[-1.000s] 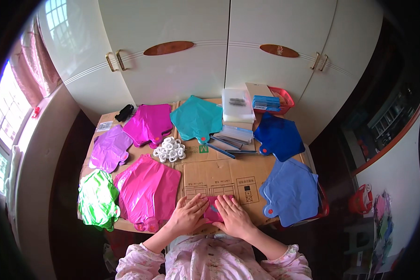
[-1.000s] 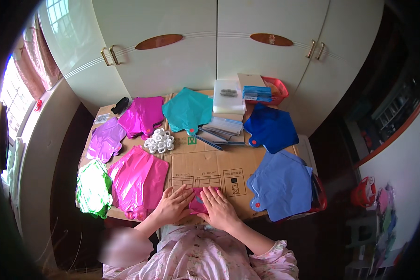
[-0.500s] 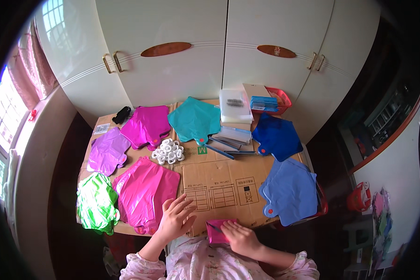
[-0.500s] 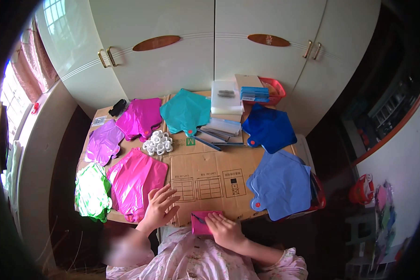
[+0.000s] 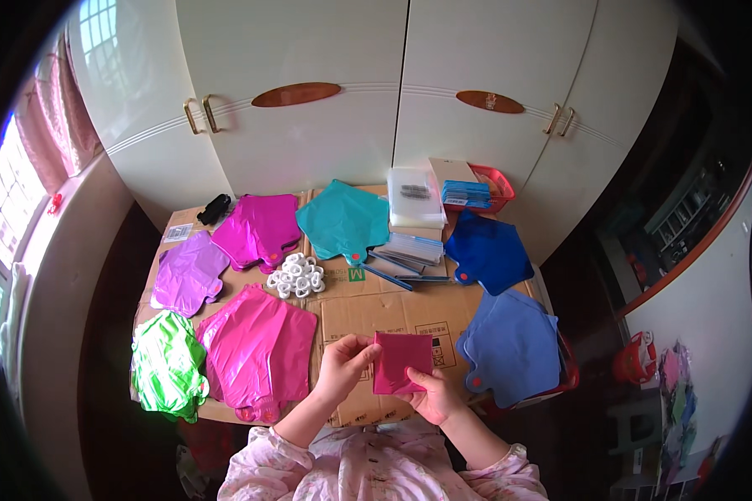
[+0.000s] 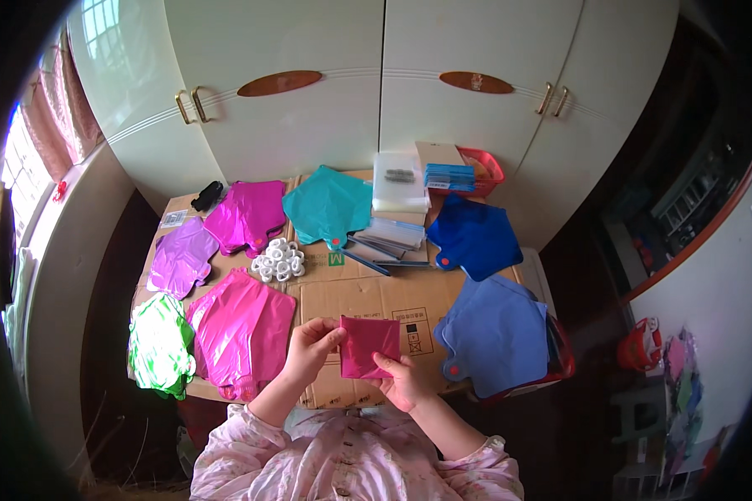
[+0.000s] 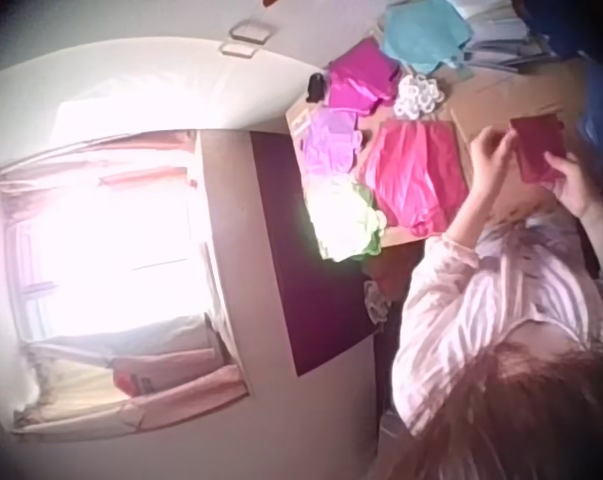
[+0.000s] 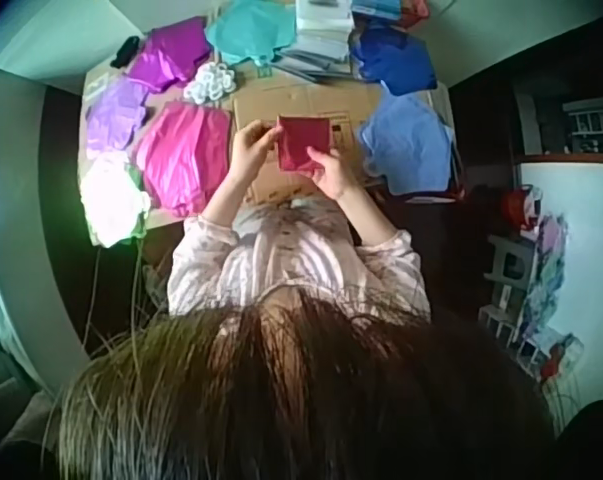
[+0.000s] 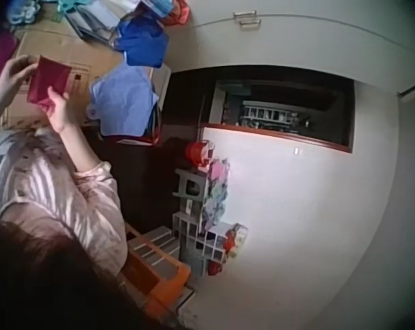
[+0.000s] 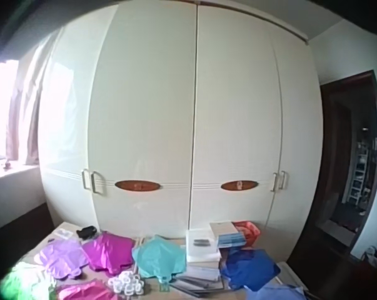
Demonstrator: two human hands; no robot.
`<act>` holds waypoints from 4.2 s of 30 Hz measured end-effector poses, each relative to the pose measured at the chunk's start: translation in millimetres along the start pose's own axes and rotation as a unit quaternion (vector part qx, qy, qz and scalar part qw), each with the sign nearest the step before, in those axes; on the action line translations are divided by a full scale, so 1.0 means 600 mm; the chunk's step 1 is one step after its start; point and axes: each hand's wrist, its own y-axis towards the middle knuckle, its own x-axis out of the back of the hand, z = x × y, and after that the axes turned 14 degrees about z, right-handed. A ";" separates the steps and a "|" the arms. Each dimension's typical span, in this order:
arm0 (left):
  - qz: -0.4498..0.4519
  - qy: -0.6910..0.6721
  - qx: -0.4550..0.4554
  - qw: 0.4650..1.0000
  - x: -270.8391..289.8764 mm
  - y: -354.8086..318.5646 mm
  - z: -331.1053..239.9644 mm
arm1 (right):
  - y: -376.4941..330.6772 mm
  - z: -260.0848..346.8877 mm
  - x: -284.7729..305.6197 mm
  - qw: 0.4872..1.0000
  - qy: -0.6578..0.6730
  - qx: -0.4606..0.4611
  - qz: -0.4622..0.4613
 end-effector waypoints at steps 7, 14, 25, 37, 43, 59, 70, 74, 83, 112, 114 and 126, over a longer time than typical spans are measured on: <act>0.031 -0.015 0.014 0.999 0.018 0.003 0.009 | 0.000 0.002 0.010 0.998 -0.060 -0.026 0.025; -0.027 0.013 0.000 1.000 0.014 0.007 0.012 | 0.017 0.022 0.026 0.613 -0.775 0.151 -0.026; 0.061 0.621 -0.147 0.767 0.008 -0.057 0.032 | 0.024 0.004 0.038 0.393 -0.914 0.072 0.073; -0.015 0.147 -0.008 0.989 0.020 -0.046 0.060 | 0.024 -0.012 0.081 0.795 -0.593 0.113 -0.063; 0.089 0.000 -0.021 0.996 0.062 -0.043 0.097 | 0.019 -0.018 0.095 0.846 -0.514 0.141 -0.004; 0.016 0.622 -0.128 0.772 0.062 -0.068 0.050 | -0.015 0.053 0.078 0.590 -0.766 -0.008 0.255; 0.043 0.662 -0.100 0.742 0.066 -0.062 0.044 | 0.045 -0.002 0.036 0.475 -0.867 0.077 0.129; 0.033 0.678 -0.111 0.726 0.058 -0.051 0.036 | 0.057 -0.024 0.053 0.419 -0.899 0.081 0.104; 0.099 0.700 -0.160 0.689 0.076 -0.039 0.044 | 0.098 -0.011 0.071 0.429 -0.890 0.113 0.103; 0.268 0.739 -0.085 0.612 0.014 -0.077 0.023 | 0.096 -0.024 0.076 0.434 -0.888 0.126 0.083; 0.260 0.744 -0.067 0.612 0.010 -0.081 0.027 | 0.093 -0.027 0.076 0.418 -0.897 0.119 0.081; 0.188 0.747 -0.082 0.632 0.051 -0.054 0.009 | 0.093 -0.026 0.067 0.401 -0.909 0.079 0.080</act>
